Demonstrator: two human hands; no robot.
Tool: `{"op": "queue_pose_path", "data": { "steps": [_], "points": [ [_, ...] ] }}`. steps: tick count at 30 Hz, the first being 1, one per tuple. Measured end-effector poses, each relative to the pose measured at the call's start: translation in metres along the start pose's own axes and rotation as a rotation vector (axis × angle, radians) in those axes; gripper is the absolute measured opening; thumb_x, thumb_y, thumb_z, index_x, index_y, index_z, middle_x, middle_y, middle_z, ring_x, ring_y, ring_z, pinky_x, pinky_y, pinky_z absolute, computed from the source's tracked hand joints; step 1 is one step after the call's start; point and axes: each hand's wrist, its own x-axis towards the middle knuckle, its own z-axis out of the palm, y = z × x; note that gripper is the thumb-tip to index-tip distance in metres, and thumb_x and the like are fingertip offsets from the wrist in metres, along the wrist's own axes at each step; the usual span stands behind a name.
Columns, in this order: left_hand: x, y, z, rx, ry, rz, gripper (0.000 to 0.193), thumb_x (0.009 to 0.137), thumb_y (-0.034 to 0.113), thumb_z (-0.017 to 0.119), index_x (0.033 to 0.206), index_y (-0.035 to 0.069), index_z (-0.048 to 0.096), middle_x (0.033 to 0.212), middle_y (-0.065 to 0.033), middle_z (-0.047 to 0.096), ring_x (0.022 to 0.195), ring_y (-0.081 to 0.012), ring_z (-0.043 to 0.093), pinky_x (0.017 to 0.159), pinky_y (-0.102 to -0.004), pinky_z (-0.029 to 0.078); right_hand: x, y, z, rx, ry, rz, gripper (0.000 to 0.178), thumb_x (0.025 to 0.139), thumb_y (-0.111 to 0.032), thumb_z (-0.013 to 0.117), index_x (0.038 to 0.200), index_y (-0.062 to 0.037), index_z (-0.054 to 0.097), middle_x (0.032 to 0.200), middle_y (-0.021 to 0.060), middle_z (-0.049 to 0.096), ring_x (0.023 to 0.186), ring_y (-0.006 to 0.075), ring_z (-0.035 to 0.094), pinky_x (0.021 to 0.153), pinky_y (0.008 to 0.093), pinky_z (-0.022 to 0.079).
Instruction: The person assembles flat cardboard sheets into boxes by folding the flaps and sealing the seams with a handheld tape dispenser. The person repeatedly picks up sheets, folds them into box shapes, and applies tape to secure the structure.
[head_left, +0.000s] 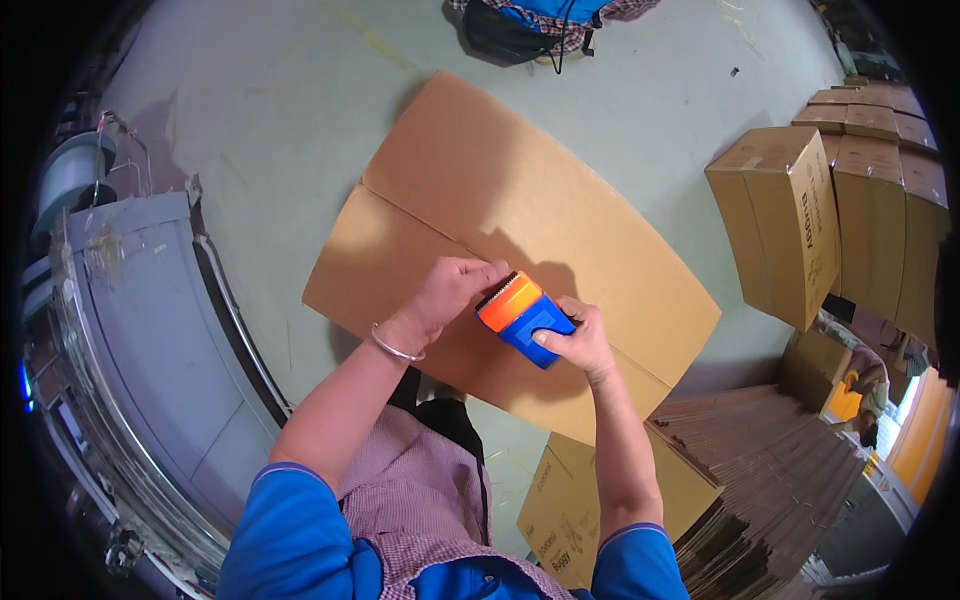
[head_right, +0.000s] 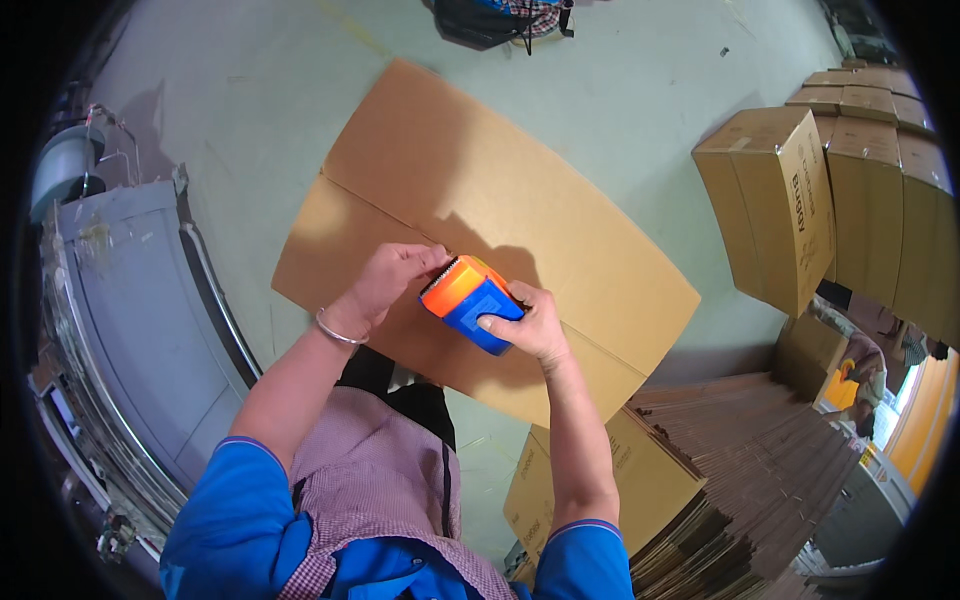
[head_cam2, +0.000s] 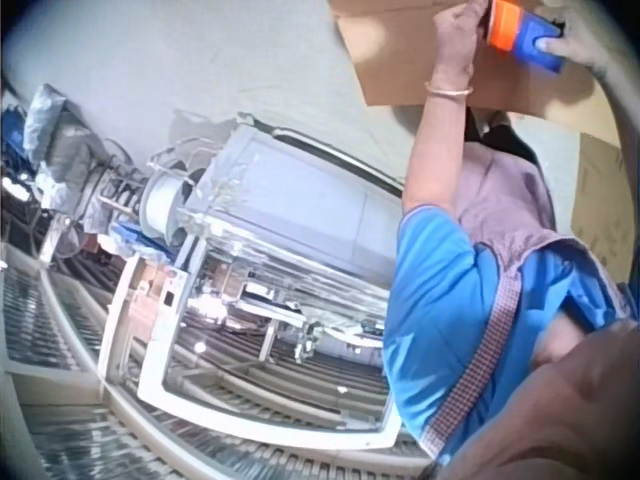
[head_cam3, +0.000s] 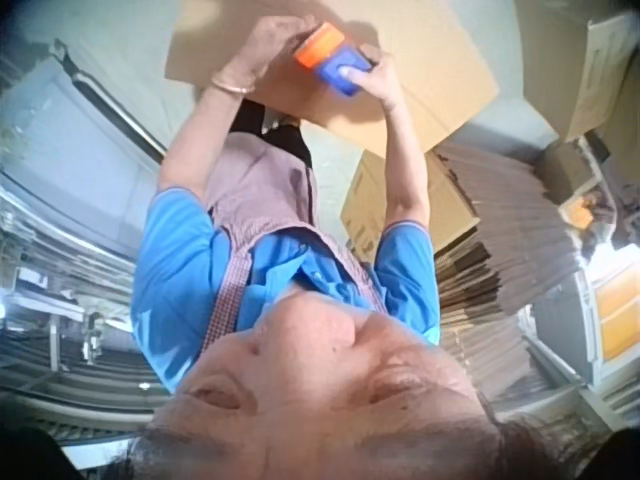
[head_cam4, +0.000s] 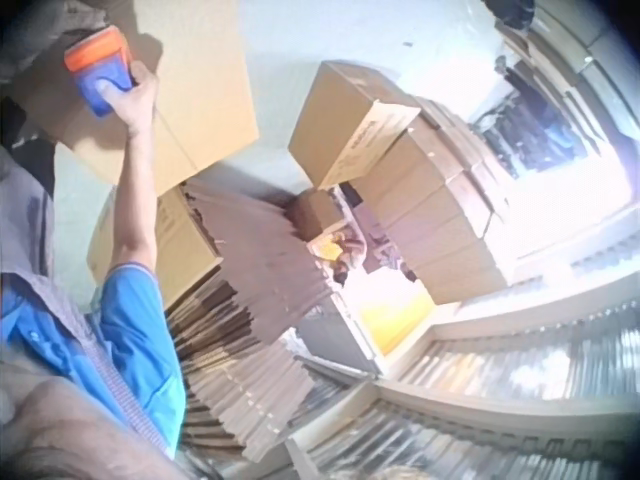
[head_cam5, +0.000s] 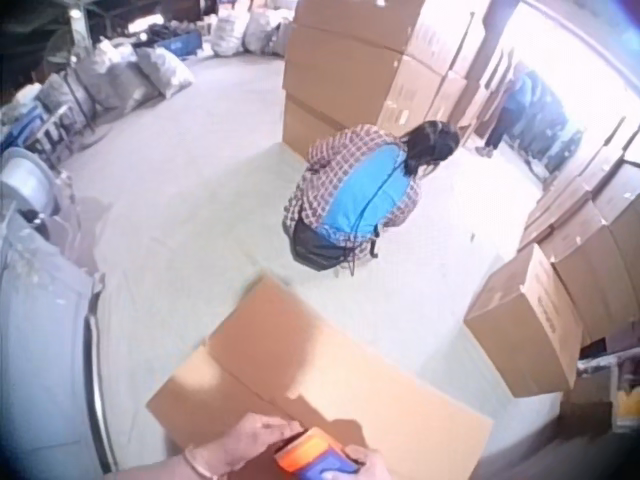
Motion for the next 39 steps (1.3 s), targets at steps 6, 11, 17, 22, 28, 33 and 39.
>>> {"op": "queue_pose_path", "data": {
  "steps": [6,11,17,22,28,33,39],
  "points": [
    [0.007,-0.004,-0.001,-0.098,0.037,-0.121,0.021,0.092,0.020,0.064,0.097,0.000,0.069,0.087,-0.0036,0.067,0.080,-0.0102,0.062,0.076,-0.0249,0.050,-0.003,0.000,-0.001,0.010,-0.012,-0.001,0.039,0.063,-0.028,0.084,0.076,-0.0005,0.060,0.068,-0.0003,0.052,0.066,0.0080,0.047,0.060,0.0266,0.043],
    [0.020,-0.013,-0.006,-0.156,0.122,-0.023,0.016,0.093,0.016,0.060,0.094,0.002,0.067,0.083,-0.0021,0.066,0.073,-0.0089,0.061,0.066,-0.0231,0.050,-0.001,-0.022,0.000,-0.126,-0.056,-0.019,0.048,0.062,-0.030,0.086,0.092,0.0010,0.064,0.075,0.0027,0.059,0.072,0.0113,0.055,0.067,0.0289,0.047],
    [0.024,0.052,-0.146,-0.126,0.712,0.438,0.005,0.086,0.004,0.056,0.083,0.006,0.057,0.066,0.0027,0.046,0.055,-0.0079,0.039,0.050,-0.0233,0.033,0.034,-0.094,0.024,-0.272,-0.097,0.175,0.053,0.060,-0.034,0.084,0.094,0.0038,0.067,0.083,0.0160,0.069,0.075,0.0207,0.069,0.072,0.0338,0.055],
    [0.063,0.052,-0.295,0.560,1.099,0.506,0.017,0.095,0.018,0.053,0.089,0.004,0.062,0.079,-0.0024,0.060,0.075,-0.0132,0.052,0.070,-0.0310,0.043,0.103,-0.134,0.070,-0.668,-0.150,0.359,0.060,0.063,-0.053,0.076,0.088,0.0010,0.070,0.080,0.0156,0.070,0.078,0.0260,0.069,0.071,0.0359,0.055],
    [0.130,-0.047,-0.363,1.095,0.451,-0.092,0.031,0.099,0.027,0.039,0.112,0.006,0.057,0.113,-0.0081,0.061,0.103,-0.0195,0.055,0.094,-0.0404,0.045,0.116,-0.149,0.078,-0.665,-0.214,0.442,0.050,0.064,-0.049,0.076,0.083,-0.0023,0.072,0.085,0.0156,0.070,0.082,0.0280,0.069,0.076,0.0370,0.055],
    [0.132,-0.070,-0.400,0.390,0.674,-0.117,0.055,0.100,0.036,0.038,0.141,-0.001,0.037,0.143,-0.0179,0.041,0.129,-0.0315,0.041,0.108,-0.0409,0.033,0.129,-0.134,0.099,-0.678,-0.187,0.329,0.047,0.066,-0.047,0.075,0.080,-0.0019,0.071,0.081,0.0164,0.069,0.080,0.0297,0.068,0.077,0.0370,0.054],
    [0.057,0.024,-0.238,1.254,0.614,0.666,0.057,0.093,0.013,0.052,0.146,0.004,0.032,0.147,-0.0202,0.035,0.137,-0.0367,0.032,0.111,-0.0433,0.027,0.111,-0.125,0.090,-0.585,-0.091,0.359,0.043,0.066,-0.043,0.074,0.079,-0.0017,0.071,0.081,0.0163,0.069,0.081,0.0286,0.069,0.078,0.0362,0.054]
  ]
}}
